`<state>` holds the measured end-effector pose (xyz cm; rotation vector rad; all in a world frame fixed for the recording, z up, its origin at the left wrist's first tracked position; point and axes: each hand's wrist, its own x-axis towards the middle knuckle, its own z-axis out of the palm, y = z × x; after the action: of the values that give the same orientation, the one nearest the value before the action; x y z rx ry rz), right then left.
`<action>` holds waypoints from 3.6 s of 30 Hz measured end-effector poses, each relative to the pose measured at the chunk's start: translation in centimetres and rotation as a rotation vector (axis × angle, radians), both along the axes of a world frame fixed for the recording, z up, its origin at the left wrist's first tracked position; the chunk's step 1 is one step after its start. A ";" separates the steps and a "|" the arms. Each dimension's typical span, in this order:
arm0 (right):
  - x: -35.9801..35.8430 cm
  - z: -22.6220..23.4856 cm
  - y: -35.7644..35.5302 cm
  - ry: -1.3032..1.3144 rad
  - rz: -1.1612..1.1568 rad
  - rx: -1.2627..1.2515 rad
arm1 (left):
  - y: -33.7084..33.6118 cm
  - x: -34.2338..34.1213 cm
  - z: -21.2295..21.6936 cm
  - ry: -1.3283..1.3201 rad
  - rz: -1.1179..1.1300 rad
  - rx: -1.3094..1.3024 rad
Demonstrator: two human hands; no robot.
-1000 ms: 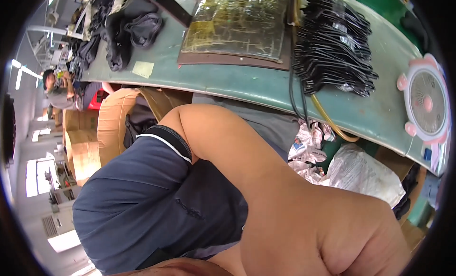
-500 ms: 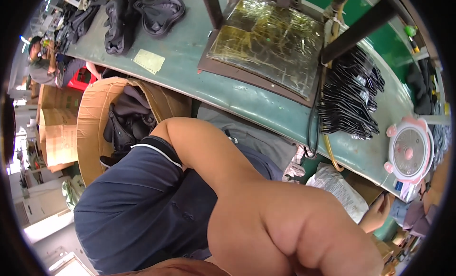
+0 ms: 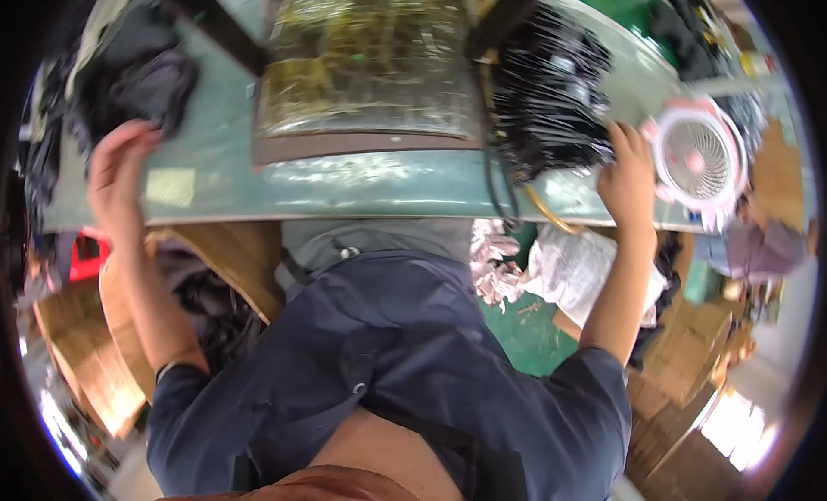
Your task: Assembling bicycle saddle seats by attaching frames and using a press machine on a factory production line.
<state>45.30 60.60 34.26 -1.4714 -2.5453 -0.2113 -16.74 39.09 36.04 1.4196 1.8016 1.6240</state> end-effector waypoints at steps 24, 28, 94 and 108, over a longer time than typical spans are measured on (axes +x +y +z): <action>-7.3 5.5 1.4 -0.398 0.200 -0.185 | -6.0 -28.3 -12.6 -0.623 0.483 0.214; -8.6 2.9 1.8 -0.038 0.353 -0.216 | -5.9 -12.7 -7.6 -0.458 0.470 0.256; -26.8 -1.4 1.3 0.630 0.789 0.232 | 9.1 12.6 -10.0 0.661 -0.263 0.345; -29.8 -7.8 2.3 0.715 0.167 0.260 | 17.7 16.7 -9.6 0.612 0.069 0.190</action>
<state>15.50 62.90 26.47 -0.9914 -1.9532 0.0151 0.00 56.83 26.42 2.1419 2.0592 1.5286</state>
